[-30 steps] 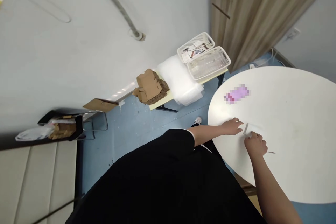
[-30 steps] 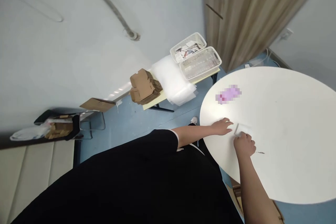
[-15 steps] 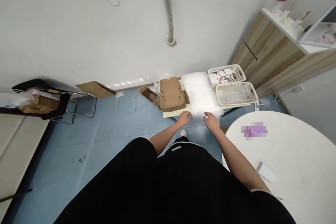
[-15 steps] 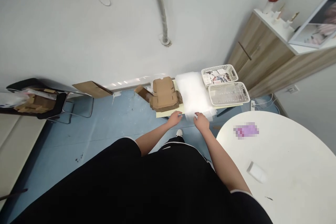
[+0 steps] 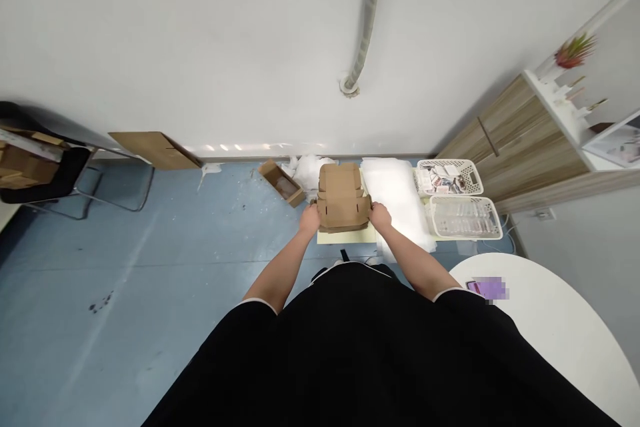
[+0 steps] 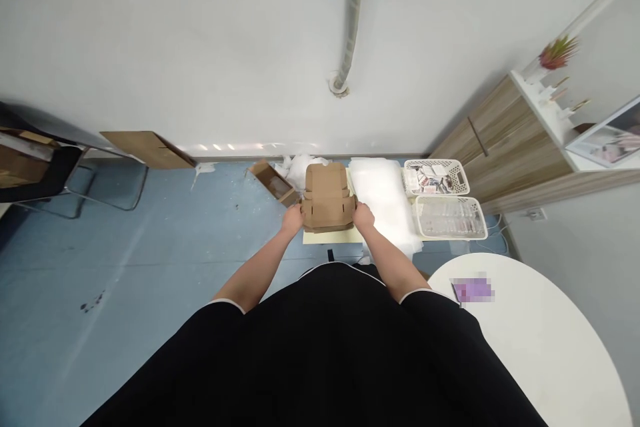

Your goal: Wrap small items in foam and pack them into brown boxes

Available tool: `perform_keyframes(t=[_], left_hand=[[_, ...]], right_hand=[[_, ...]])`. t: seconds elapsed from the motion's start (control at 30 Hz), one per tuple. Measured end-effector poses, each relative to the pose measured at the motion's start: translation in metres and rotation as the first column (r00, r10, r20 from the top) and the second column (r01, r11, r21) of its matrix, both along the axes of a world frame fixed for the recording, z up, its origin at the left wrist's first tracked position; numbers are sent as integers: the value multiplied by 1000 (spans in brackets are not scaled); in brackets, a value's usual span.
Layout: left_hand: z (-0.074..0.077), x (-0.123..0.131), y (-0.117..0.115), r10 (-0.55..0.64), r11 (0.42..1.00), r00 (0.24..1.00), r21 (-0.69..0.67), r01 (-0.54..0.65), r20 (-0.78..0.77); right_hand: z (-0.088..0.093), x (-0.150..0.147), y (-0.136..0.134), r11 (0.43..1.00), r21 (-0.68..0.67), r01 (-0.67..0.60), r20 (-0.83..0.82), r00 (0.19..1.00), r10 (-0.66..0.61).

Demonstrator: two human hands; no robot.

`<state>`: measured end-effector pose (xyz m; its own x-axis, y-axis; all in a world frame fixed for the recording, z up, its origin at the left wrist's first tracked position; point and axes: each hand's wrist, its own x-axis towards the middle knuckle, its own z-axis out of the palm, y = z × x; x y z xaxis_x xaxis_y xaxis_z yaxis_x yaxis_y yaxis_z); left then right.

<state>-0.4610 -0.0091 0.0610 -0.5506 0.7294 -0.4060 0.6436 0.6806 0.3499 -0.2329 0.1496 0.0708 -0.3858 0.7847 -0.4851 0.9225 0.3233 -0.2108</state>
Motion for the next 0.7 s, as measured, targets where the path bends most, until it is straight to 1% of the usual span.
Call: perform_keyframes(t=[0.07, 0.13, 0.27, 0.3, 0.33, 0.4, 0.5, 0.6, 0.7], left_hand=[[0, -1, 6, -13, 1000, 1000, -20, 13, -22], [0, -3, 11, -18, 998, 999, -57, 15, -38], [1, -12, 19, -13, 987, 998, -162, 2, -64], [3, -15, 21, -5, 981, 998, -192, -6, -59], [6, -17, 22, -4, 981, 998, -195, -8, -65], [12, -18, 23, 12, 982, 997, -189, -27, -79], [23, -16, 19, 81, 986, 995, -144, -88, -53], [33, -13, 15, 132, 989, 991, -63, -133, -23], [41, -11, 12, 172, 985, 985, -17, -172, 10]], right_hand=[[0, -5, 6, 999, -4, -34, 58, 998, 34], [0, -8, 11, 999, 0, -47, 79, 996, 46], [-3, -12, 13, 996, 12, -84, 7, 996, 84], [-5, -13, 13, 997, -7, -72, -12, 997, 72], [-7, -14, 12, 999, -18, -45, -37, 998, 45], [-12, -15, 12, 998, -48, 39, -73, 996, -42], [-18, -16, 13, 988, -93, 126, -89, 987, -135], [-18, -16, 17, 984, -108, 144, -96, 983, -155], [-11, -15, 20, 984, -100, 145, -82, 985, -154]])
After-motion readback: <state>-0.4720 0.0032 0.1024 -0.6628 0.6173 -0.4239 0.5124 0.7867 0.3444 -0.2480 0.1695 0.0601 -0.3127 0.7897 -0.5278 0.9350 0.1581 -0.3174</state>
